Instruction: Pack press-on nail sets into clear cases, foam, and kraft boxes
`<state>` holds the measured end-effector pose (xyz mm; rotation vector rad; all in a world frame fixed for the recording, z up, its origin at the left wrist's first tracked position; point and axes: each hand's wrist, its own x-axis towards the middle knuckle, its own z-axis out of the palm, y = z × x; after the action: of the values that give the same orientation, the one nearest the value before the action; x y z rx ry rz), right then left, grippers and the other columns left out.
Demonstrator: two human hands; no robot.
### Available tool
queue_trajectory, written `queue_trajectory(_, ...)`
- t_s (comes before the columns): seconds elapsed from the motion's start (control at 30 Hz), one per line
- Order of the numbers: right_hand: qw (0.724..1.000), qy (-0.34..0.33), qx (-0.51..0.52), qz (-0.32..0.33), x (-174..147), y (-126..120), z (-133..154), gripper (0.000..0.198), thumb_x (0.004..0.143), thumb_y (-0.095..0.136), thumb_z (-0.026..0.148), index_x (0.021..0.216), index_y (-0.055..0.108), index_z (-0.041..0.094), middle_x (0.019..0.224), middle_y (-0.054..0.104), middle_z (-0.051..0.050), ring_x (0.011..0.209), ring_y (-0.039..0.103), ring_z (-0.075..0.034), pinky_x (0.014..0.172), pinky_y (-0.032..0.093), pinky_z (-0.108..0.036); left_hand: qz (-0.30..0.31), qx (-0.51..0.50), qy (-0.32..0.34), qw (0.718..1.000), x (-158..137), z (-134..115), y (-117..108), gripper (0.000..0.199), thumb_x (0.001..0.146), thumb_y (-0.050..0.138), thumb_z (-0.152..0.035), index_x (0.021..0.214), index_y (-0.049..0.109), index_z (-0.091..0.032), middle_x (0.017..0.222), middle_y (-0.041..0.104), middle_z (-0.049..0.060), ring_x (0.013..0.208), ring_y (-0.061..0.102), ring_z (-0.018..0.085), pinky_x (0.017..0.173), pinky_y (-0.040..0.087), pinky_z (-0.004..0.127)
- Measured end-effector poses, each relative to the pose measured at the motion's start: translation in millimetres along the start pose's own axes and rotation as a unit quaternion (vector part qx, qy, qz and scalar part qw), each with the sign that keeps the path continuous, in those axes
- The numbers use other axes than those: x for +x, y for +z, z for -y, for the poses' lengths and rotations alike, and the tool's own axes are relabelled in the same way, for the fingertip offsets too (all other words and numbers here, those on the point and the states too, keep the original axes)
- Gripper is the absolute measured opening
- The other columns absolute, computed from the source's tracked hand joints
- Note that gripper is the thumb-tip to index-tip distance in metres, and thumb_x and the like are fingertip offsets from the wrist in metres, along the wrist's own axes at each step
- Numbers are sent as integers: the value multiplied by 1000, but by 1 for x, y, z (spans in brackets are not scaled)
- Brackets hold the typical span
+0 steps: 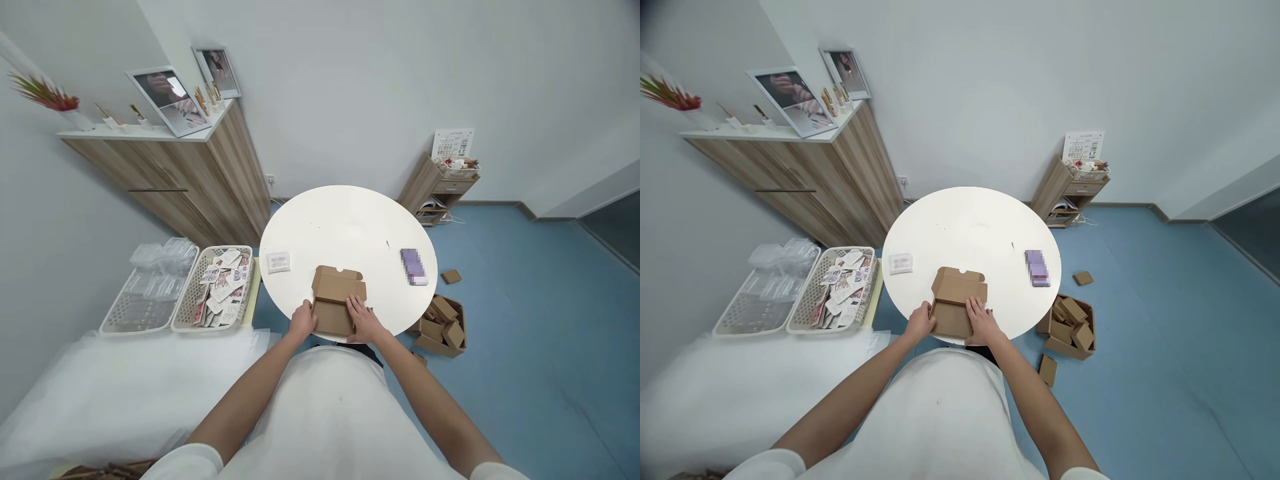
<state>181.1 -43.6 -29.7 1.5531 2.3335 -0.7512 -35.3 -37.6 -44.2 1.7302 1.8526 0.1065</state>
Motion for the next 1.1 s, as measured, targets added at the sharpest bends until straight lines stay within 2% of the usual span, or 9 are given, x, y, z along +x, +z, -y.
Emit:
queue_trajectory(0.17, 1000, 4, -13, 6, 3, -4, -5, 124, 49, 70, 49, 135, -14, 21, 145, -5, -9, 131, -9, -28, 100, 14, -47, 7, -108, 116, 987, -9, 14, -9, 72, 70, 55, -43, 129, 21, -18, 109, 50, 10, 85, 56, 20, 75, 42, 32)
queue_trajectory(0.27, 1000, 3, -27, 5, 6, -5, -6, 125, 48, 71, 50, 135, -14, 21, 145, -3, -10, 131, -9, -28, 100, 14, -46, 57, -69, 179, 980, -7, 12, -19, 107, 52, 70, -47, 135, 8, -24, 116, 45, 10, 98, 51, 27, 79, 41, 35)
queue_trajectory(0.37, 999, -6, -38, 5, 9, -8, -5, 124, 48, 70, 50, 135, -13, 21, 145, -2, -10, 131, -8, -28, 100, 13, -46, 97, -9, 162, 982, 2, 7, -25, 121, 41, 76, -44, 136, 3, -27, 115, 45, 10, 103, 49, 31, 80, 40, 36)
queue_trajectory(0.5, 999, -17, -43, -25, 7, -11, -6, 120, 49, 68, 54, 136, -9, 24, 145, -2, -8, 131, -9, -28, 101, 5, -48, 119, 24, 143, 982, 11, 4, -25, 124, 40, 76, -44, 136, 1, -25, 116, 44, 11, 105, 48, 32, 81, 40, 37)
queue_trajectory(0.6, 993, 40, 12, -109, -2, -7, -14, 106, 57, 59, 60, 137, -4, 27, 145, -6, -7, 131, -8, -29, 100, 0, -53, 123, 18, 141, 982, 12, 4, -23, 123, 40, 75, -46, 136, 2, -26, 117, 44, 11, 106, 47, 32, 81, 40, 35)
queue_trajectory(0.73, 937, 177, 224, -202, -19, 10, -30, 90, 69, 47, 59, 137, 1, 21, 144, 11, -12, 129, 20, -28, 98, 24, -47, 123, 4, 132, 984, 12, 3, -20, 121, 41, 75, -47, 136, 3, -26, 116, 44, 10, 104, 48, 31, 80, 40, 34)
queue_trajectory(0.8, 893, 216, 342, -200, -25, 18, -37, 83, 74, 41, 56, 138, 4, 18, 140, 23, -14, 119, 40, -25, 90, 38, -39, 119, -6, 129, 984, 12, 1, -19, 119, 41, 75, -47, 136, 5, -26, 115, 44, 11, 103, 49, 31, 79, 40, 34)
queue_trajectory(0.9, 847, 229, 447, -173, -27, 22, -40, 72, 78, 35, 54, 136, 15, 16, 136, 32, -13, 108, 51, -22, 78, 47, -34, 110, -25, 129, 985, 12, -3, -18, 117, 41, 75, -47, 135, 10, -26, 113, 45, 11, 101, 50, 32, 77, 41, 34)
queue_trajectory(1.1, 835, 199, 492, -145, -17, 8, -21, 58, 82, 27, 53, 126, 37, 17, 117, 54, -9, 94, 57, -19, 70, 49, -31, 107, -49, 118, 986, 12, -5, -19, 114, 38, 77, -45, 134, 18, -26, 111, 47, 11, 100, 51, 32, 77, 40, 33)
